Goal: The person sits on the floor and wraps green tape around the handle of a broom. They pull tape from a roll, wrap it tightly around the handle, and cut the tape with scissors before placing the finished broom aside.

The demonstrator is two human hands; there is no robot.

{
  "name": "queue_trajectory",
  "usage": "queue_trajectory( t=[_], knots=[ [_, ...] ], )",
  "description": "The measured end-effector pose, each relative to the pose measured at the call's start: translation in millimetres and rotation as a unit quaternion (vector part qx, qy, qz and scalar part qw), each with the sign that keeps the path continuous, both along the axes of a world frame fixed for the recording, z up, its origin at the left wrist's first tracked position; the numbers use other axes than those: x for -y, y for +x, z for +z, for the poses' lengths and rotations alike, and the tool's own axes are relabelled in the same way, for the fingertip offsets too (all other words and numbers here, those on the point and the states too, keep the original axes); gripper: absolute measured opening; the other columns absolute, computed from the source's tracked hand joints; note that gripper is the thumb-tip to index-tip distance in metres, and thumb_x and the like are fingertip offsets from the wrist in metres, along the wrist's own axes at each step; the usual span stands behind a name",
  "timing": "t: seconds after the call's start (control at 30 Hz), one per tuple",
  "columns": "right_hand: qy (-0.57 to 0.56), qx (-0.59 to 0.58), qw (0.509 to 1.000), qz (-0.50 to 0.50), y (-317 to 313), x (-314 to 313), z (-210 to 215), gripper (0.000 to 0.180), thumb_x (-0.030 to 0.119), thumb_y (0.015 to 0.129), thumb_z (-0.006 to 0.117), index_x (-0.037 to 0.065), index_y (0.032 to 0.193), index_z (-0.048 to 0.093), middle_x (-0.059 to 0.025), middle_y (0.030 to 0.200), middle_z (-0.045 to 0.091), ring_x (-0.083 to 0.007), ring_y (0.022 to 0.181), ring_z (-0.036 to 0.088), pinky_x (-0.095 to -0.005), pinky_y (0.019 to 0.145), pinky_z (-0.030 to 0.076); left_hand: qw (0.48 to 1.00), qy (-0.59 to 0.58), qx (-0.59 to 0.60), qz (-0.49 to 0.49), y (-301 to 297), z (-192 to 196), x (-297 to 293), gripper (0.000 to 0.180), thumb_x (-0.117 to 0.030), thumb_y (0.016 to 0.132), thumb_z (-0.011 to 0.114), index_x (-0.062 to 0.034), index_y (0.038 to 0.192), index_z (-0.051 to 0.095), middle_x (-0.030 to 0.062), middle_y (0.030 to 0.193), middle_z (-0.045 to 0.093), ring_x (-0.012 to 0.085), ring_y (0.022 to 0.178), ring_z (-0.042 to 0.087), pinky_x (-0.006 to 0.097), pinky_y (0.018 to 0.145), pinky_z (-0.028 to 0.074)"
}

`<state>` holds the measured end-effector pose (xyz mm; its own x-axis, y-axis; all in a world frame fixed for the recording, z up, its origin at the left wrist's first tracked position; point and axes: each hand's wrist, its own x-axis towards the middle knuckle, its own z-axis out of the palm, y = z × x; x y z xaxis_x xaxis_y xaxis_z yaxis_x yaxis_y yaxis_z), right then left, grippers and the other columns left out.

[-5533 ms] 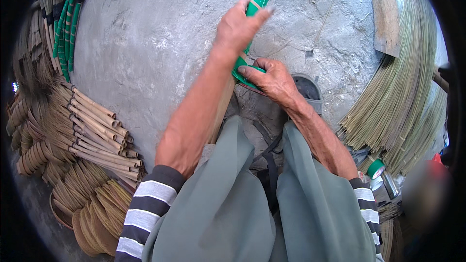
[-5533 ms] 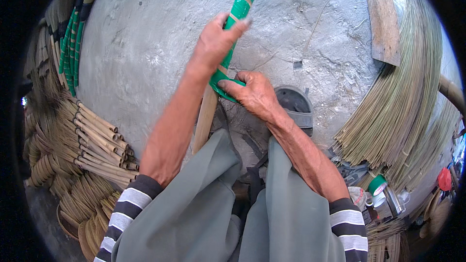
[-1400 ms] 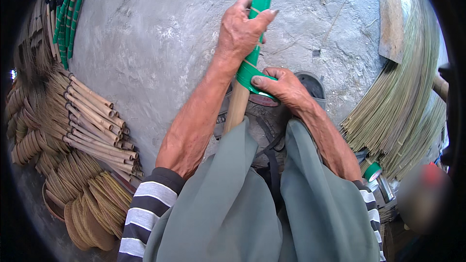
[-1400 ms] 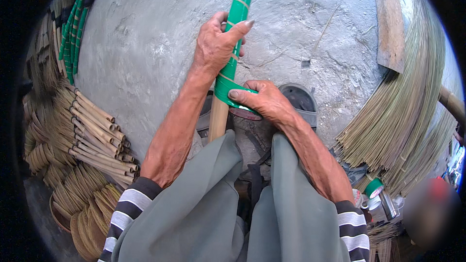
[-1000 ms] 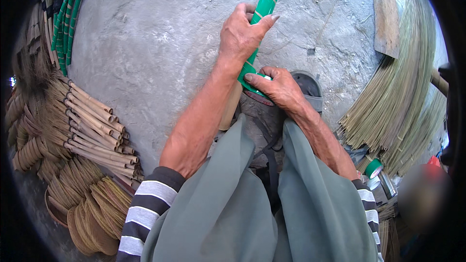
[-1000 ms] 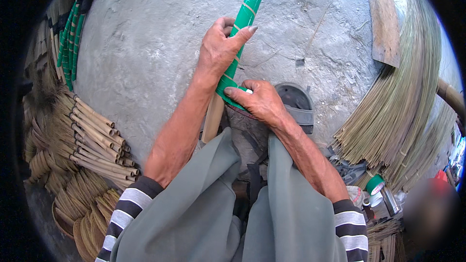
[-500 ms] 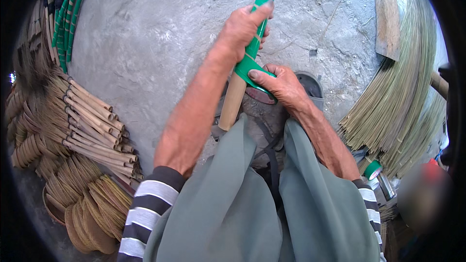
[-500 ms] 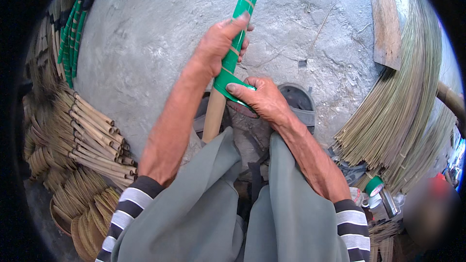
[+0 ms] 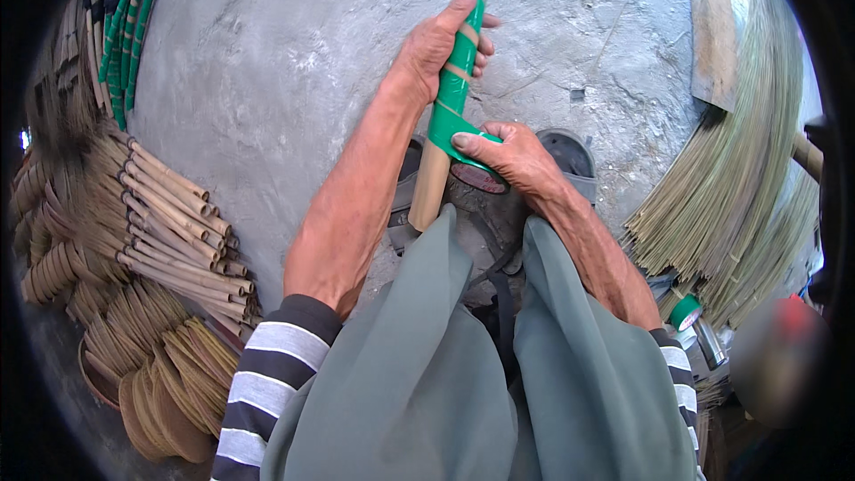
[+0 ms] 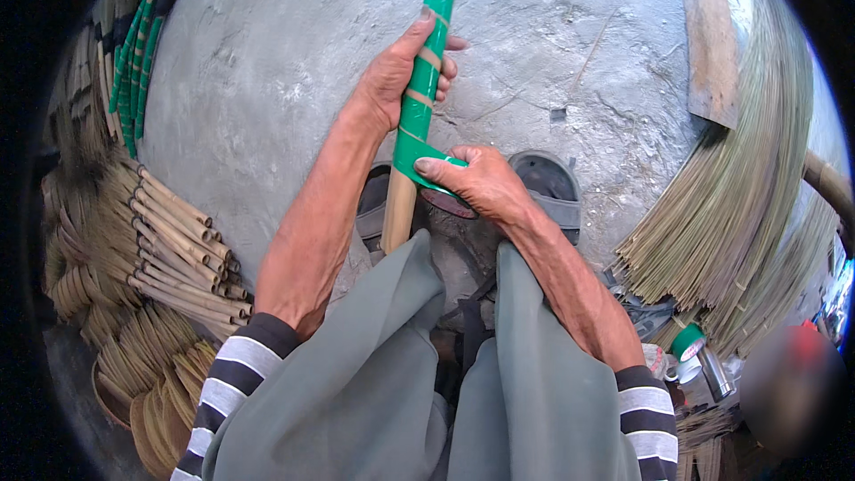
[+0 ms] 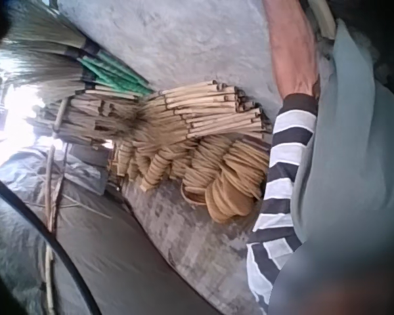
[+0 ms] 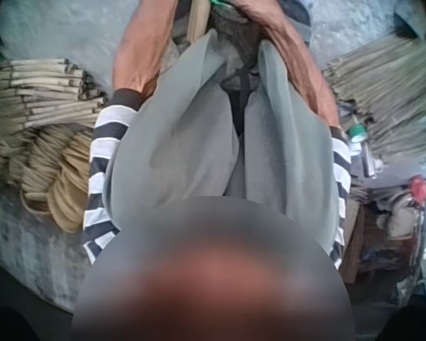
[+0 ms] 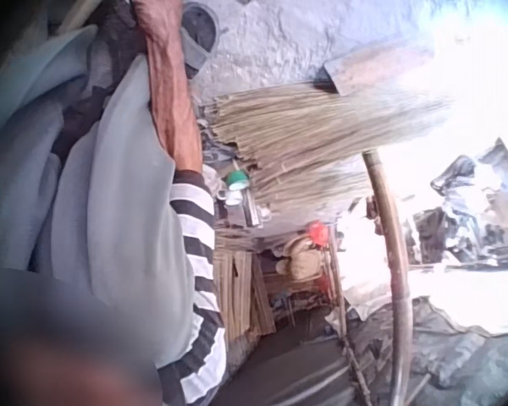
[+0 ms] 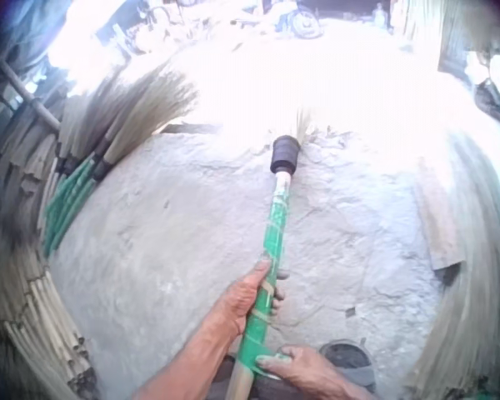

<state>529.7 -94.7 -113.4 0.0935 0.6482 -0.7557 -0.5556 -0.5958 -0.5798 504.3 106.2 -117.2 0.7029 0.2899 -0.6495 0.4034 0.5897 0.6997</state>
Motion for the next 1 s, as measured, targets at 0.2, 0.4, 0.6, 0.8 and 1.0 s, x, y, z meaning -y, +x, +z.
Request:
queue_trajectory(
  t=[0.2,0.4,0.6,0.8,1.0],
  knots=[
    [0.023,-0.020,0.999,0.033,5,9,3,0.045,0.047,0.092,0.087,0.003,0.091,0.077,-0.0041,0.077,0.072,-0.0092,0.066,0.063,-0.0287,0.056,0.046,0.998,0.053,-0.034,-0.005,-5,2,6,0.069,-0.070,0.096,0.073,-0.0038,0.117,0.067,0.0054,0.082,0.067,0.0135,0.064,0.063,0.032,0.057,0.054],
    [-0.026,0.079,0.995,0.048,-1,10,-4,0.046,0.048,0.092,0.087,0.003,0.092,0.076,-0.0039,0.077,0.070,-0.0093,0.067,0.060,-0.0279,0.059,0.045,0.994,0.099,-0.036,0.018,-5,5,7,0.052,-0.053,0.097,0.081,-0.0061,0.111,0.064,0.0034,0.079,0.064,0.0130,0.062,0.062,0.030,0.054,0.053],
    [-0.038,-0.058,0.997,0.020,-7,20,6,0.050,0.049,0.092,0.087,0.000,0.097,0.076,-0.0034,0.082,0.071,-0.0093,0.070,0.061,-0.0282,0.062,0.046,0.995,-0.101,0.015,-0.010,-12,3,9,0.051,-0.051,0.092,0.085,-0.0067,0.104,0.064,0.0047,0.079,0.065,0.0136,0.063,0.063,0.032,0.056,0.054],
    [-0.016,0.072,0.995,0.060,-2,8,-1,0.053,0.050,0.091,0.088,-0.002,0.096,0.078,-0.0040,0.079,0.071,-0.0096,0.069,0.062,-0.0291,0.061,0.047,0.948,0.308,-0.070,-0.026,-10,0,8,0.054,-0.049,0.093,0.086,-0.0035,0.113,0.067,0.0031,0.077,0.064,0.0125,0.060,0.060,0.031,0.055,0.053],
    [0.017,0.024,0.998,0.047,-2,12,-3,0.057,0.057,0.092,0.084,0.001,0.083,0.074,-0.0046,0.071,0.066,-0.0112,0.067,0.059,-0.0327,0.059,0.044,0.992,-0.113,0.028,0.052,-14,3,10,0.058,-0.054,0.090,0.087,-0.0049,0.113,0.066,0.0035,0.079,0.065,0.0113,0.061,0.061,0.029,0.053,0.051]
  ],
)
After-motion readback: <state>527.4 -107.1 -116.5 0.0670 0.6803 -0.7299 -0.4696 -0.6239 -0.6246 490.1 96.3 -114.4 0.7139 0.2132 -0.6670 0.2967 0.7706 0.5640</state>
